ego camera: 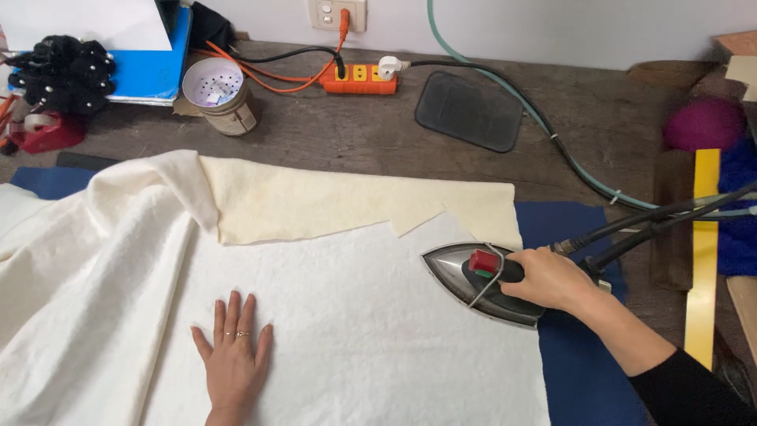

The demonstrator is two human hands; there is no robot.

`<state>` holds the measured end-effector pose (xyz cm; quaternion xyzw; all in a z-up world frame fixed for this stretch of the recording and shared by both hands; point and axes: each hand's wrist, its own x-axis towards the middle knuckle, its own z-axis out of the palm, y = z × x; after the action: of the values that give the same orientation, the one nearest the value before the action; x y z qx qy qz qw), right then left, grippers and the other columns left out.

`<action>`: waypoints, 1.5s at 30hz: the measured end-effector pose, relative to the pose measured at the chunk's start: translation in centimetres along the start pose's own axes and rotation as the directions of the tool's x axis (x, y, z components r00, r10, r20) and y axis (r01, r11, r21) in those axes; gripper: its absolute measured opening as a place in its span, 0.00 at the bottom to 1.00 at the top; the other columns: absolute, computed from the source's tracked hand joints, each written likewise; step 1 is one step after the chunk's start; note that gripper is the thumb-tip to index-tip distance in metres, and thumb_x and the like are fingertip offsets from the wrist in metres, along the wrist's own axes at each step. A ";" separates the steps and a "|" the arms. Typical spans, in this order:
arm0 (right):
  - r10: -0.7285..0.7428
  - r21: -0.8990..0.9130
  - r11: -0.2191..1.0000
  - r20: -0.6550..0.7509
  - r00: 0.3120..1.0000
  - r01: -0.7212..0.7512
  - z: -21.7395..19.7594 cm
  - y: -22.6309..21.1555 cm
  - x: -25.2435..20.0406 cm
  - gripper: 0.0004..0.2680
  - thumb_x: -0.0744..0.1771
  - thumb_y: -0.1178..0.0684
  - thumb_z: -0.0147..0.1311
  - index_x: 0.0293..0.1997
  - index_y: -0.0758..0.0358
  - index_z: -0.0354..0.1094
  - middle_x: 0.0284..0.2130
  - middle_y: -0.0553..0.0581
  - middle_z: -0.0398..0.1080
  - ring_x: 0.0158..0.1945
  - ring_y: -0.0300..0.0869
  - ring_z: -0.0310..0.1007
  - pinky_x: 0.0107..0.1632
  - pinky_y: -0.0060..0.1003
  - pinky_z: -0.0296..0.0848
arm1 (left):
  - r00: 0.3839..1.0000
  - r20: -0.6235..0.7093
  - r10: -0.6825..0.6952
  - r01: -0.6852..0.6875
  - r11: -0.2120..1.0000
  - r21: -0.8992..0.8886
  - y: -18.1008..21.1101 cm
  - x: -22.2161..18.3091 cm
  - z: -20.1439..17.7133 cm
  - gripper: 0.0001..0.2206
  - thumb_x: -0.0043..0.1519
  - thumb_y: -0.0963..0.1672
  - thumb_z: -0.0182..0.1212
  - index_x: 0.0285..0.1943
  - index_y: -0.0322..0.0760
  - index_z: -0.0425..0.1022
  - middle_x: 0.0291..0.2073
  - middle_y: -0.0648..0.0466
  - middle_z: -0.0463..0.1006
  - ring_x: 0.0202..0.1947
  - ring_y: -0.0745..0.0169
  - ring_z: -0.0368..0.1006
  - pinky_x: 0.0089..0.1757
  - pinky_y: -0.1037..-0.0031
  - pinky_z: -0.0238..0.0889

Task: Ironing a large piece of white fabric using a steam iron on a workbench

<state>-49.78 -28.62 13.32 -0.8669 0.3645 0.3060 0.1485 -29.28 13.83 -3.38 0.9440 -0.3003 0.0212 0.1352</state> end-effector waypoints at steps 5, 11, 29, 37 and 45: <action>0.037 0.049 0.998 0.013 0.999 -0.038 0.4 0.7 0.7 0.05 0.61 0.44 0.54 0.29 0.48 0.71 0.17 0.48 0.66 0.24 0.41 0.63 0.29 0.36 0.60 | 0.997 0.050 -0.050 0.052 0.998 -0.038 0.4 0.3 -0.6 0.27 0.61 0.54 0.41 0.72 0.55 0.52 0.73 0.61 0.49 0.73 0.57 0.39 0.63 0.43 0.23; 0.026 -0.037 0.999 -0.083 0.996 -0.029 1.1 0.4 0.6 0.07 0.61 0.42 0.50 0.33 0.46 0.73 0.22 0.53 0.73 0.32 0.49 0.71 0.38 0.41 0.69 | 0.995 -0.075 0.065 -0.075 0.988 -0.136 5.7 3.5 2.7 0.22 0.60 0.49 0.51 0.63 0.42 0.64 0.64 0.49 0.65 0.67 0.51 0.55 0.60 0.41 0.40; -0.026 0.054 0.998 -0.073 0.997 0.030 -1.0 -0.8 -1.3 0.21 0.62 0.43 0.56 0.56 0.66 0.68 0.43 0.68 0.75 0.46 0.57 0.77 0.48 0.50 0.75 | 0.839 0.412 0.355 -0.391 0.920 0.003 19.2 9.5 3.4 0.29 0.65 0.59 0.29 0.75 0.58 0.36 0.74 0.59 0.34 0.73 0.52 0.28 0.62 0.38 0.24; -0.036 0.079 0.996 -0.118 0.992 0.045 -0.6 -0.5 -0.9 0.21 0.61 0.43 0.56 0.55 0.68 0.69 0.39 0.70 0.76 0.41 0.57 0.78 0.44 0.49 0.77 | 0.837 0.414 0.357 -0.397 0.918 0.011 19.1 9.3 3.5 0.30 0.65 0.59 0.28 0.76 0.57 0.36 0.75 0.58 0.34 0.73 0.51 0.28 0.62 0.37 0.23; -0.064 0.082 0.994 -0.089 0.994 0.071 -0.1 0.1 -0.3 0.22 0.61 0.42 0.56 0.55 0.68 0.69 0.39 0.69 0.76 0.42 0.57 0.78 0.47 0.51 0.75 | 0.840 0.420 0.345 -0.386 0.922 0.015 18.9 9.3 4.0 0.30 0.64 0.60 0.27 0.76 0.59 0.34 0.75 0.58 0.32 0.73 0.51 0.25 0.62 0.38 0.20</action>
<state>-49.93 -28.56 13.57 -0.8840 0.3538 0.2471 0.1796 -32.66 -7.29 -1.54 0.8579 -0.4950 -0.1365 0.0157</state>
